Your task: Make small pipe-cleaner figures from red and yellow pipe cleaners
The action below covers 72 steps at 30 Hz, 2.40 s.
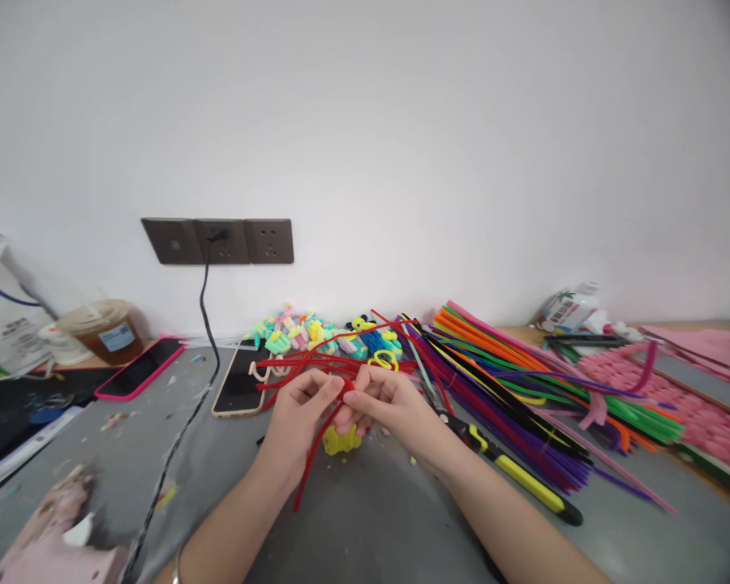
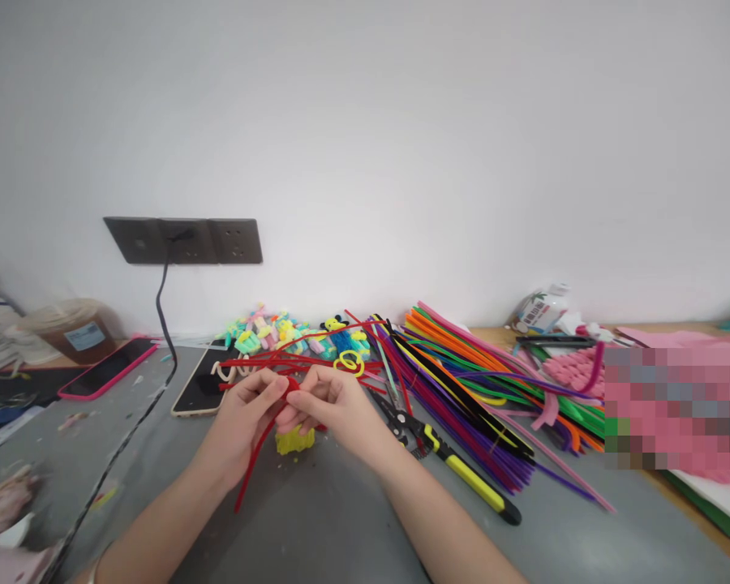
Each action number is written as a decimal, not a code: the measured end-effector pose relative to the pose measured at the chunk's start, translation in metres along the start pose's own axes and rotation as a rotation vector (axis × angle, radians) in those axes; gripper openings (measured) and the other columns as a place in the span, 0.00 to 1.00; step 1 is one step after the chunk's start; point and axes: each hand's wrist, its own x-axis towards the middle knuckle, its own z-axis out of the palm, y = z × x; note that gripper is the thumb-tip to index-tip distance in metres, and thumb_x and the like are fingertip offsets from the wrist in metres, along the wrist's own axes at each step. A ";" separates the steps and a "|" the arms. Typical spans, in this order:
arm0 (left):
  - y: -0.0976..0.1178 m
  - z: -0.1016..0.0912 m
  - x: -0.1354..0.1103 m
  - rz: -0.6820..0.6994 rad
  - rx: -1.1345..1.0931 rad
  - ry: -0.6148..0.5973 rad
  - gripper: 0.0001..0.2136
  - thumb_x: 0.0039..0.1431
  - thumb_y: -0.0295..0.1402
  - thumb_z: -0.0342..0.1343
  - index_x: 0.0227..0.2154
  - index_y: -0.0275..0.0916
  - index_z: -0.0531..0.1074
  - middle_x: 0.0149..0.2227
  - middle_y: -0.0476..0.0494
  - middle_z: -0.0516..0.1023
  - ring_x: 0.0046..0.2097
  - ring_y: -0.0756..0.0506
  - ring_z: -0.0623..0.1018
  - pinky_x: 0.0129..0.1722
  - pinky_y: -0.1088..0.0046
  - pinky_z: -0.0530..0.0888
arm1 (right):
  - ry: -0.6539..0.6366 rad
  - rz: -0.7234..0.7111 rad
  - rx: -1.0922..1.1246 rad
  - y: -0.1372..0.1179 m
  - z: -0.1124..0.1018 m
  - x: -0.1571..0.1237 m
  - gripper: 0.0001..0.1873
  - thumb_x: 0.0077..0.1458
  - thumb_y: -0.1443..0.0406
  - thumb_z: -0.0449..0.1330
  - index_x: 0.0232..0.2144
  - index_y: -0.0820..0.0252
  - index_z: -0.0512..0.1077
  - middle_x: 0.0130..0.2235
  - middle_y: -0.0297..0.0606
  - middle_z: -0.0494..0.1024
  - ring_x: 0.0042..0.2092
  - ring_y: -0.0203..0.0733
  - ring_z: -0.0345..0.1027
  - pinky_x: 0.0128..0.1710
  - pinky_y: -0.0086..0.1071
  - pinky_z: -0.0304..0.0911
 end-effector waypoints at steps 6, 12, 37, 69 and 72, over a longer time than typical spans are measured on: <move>-0.002 0.001 -0.002 0.061 0.014 0.042 0.18 0.39 0.43 0.72 0.17 0.36 0.70 0.20 0.55 0.69 0.24 0.54 0.66 0.27 0.80 0.67 | -0.017 0.082 0.032 0.003 0.000 -0.001 0.21 0.47 0.54 0.70 0.24 0.60 0.64 0.24 0.37 0.82 0.26 0.38 0.78 0.24 0.24 0.66; -0.006 0.000 -0.003 0.093 0.039 0.027 0.18 0.44 0.43 0.70 0.18 0.36 0.68 0.21 0.54 0.68 0.26 0.53 0.66 0.29 0.78 0.67 | 0.003 0.045 -0.001 0.002 -0.001 0.000 0.20 0.48 0.53 0.70 0.25 0.60 0.66 0.23 0.35 0.81 0.24 0.35 0.75 0.23 0.24 0.63; 0.007 -0.014 0.003 0.287 0.850 -0.357 0.11 0.47 0.30 0.67 0.36 0.43 0.80 0.39 0.44 0.82 0.43 0.41 0.78 0.45 0.70 0.70 | -0.061 0.188 0.137 -0.022 -0.039 -0.006 0.19 0.44 0.59 0.74 0.27 0.61 0.68 0.18 0.22 0.63 0.19 0.26 0.49 0.21 0.24 0.44; 0.004 0.000 -0.005 0.274 0.333 -0.275 0.14 0.54 0.40 0.63 0.41 0.40 0.79 0.52 0.34 0.78 0.54 0.37 0.76 0.51 0.63 0.75 | -0.042 0.120 -0.128 -0.007 -0.029 -0.003 0.17 0.48 0.55 0.70 0.24 0.61 0.72 0.22 0.29 0.72 0.23 0.31 0.62 0.21 0.24 0.55; 0.003 0.000 -0.004 0.282 0.347 -0.261 0.11 0.55 0.39 0.62 0.37 0.39 0.80 0.48 0.36 0.80 0.51 0.38 0.78 0.50 0.65 0.76 | -0.052 0.099 -0.195 -0.005 -0.027 -0.003 0.17 0.50 0.54 0.68 0.25 0.62 0.72 0.23 0.30 0.72 0.23 0.30 0.62 0.21 0.24 0.53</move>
